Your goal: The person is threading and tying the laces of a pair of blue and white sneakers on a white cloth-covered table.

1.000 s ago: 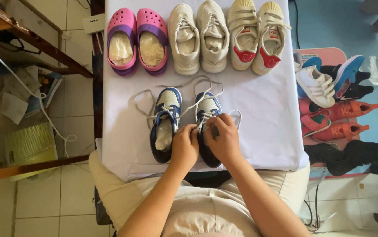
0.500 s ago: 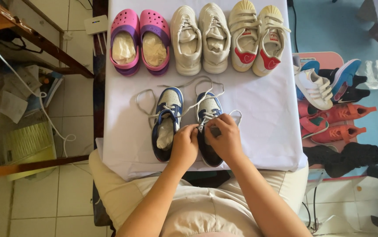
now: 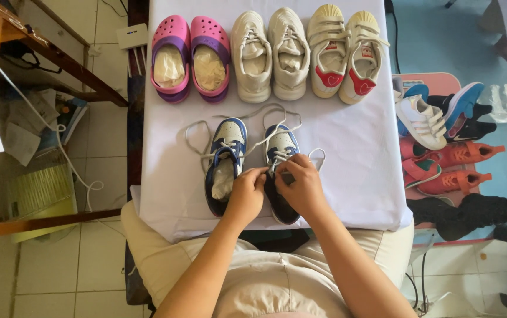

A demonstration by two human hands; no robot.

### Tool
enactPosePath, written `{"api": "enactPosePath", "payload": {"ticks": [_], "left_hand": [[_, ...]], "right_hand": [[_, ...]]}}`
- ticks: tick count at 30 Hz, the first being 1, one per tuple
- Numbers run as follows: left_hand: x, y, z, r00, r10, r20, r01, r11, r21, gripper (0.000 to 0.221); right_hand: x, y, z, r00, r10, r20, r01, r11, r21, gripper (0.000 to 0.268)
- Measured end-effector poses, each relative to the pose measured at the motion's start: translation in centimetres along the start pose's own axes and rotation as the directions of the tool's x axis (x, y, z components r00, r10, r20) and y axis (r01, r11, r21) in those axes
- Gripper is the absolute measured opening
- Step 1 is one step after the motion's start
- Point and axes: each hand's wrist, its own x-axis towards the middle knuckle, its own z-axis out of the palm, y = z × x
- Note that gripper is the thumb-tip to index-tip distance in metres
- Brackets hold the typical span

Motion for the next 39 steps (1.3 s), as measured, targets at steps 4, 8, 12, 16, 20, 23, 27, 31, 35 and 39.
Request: {"api": "enactPosePath", "payload": {"ticks": [4, 8, 12, 16, 20, 23, 27, 31, 35, 39], "left_hand": [[-0.1, 0.5, -0.3, 1.000, 0.012, 0.015, -0.012, 1.000, -0.008, 0.023], [-0.1, -0.3, -0.2, 0.995, 0.092, 0.030, -0.094, 0.995, 0.046, 0.021], [-0.1, -0.1, -0.1, 0.996, 0.084, 0.037, -0.085, 0.996, 0.024, 0.023], [-0.2, -0.6, 0.2, 0.996, 0.084, 0.019, -0.084, 0.996, 0.014, 0.023], [-0.3, -0.5, 0.1, 0.997, 0.081, 0.005, -0.081, 0.996, 0.043, 0.022], [-0.4, -0.3, 0.1, 0.996, 0.093, -0.013, -0.092, 0.993, 0.070, 0.021], [-0.3, -0.5, 0.8, 0.995, 0.075, -0.061, -0.070, 0.995, 0.075, 0.019], [-0.4, 0.3, 1.0, 0.989, 0.087, -0.119, -0.067, 0.985, 0.161, 0.014], [-0.2, 0.0, 1.6, 0.988, 0.070, -0.141, -0.032, 0.966, 0.258, 0.009], [-0.4, -0.2, 1.6, 0.994, 0.058, -0.093, -0.014, 0.908, 0.420, 0.006]], "right_hand": [[0.0, 0.1, 0.2, 1.000, -0.009, 0.013, 0.009, 1.000, -0.024, 0.008], [0.2, 0.3, 0.5, 0.993, -0.119, -0.006, 0.118, 0.989, -0.091, 0.007], [0.2, 0.2, 0.5, 0.991, -0.132, -0.025, 0.129, 0.986, -0.106, 0.005], [0.1, -0.1, 0.4, 0.989, -0.141, -0.038, 0.136, 0.984, -0.113, 0.006], [-0.1, 0.3, 0.8, 0.987, -0.149, -0.058, 0.141, 0.982, -0.129, 0.007], [-0.1, 0.6, 0.8, 0.983, -0.165, -0.085, 0.151, 0.978, -0.144, 0.009], [-0.8, -1.2, -1.0, 0.955, -0.161, -0.248, 0.121, 0.978, -0.170, 0.025], [-3.4, 0.7, -0.4, 0.913, -0.016, -0.409, -0.046, 0.989, -0.141, 0.020], [-5.5, 2.4, 1.0, 0.922, 0.242, -0.304, -0.278, 0.957, -0.082, 0.031], [-5.6, 3.0, 1.4, 0.924, 0.309, -0.224, -0.333, 0.940, -0.076, 0.026]]}}
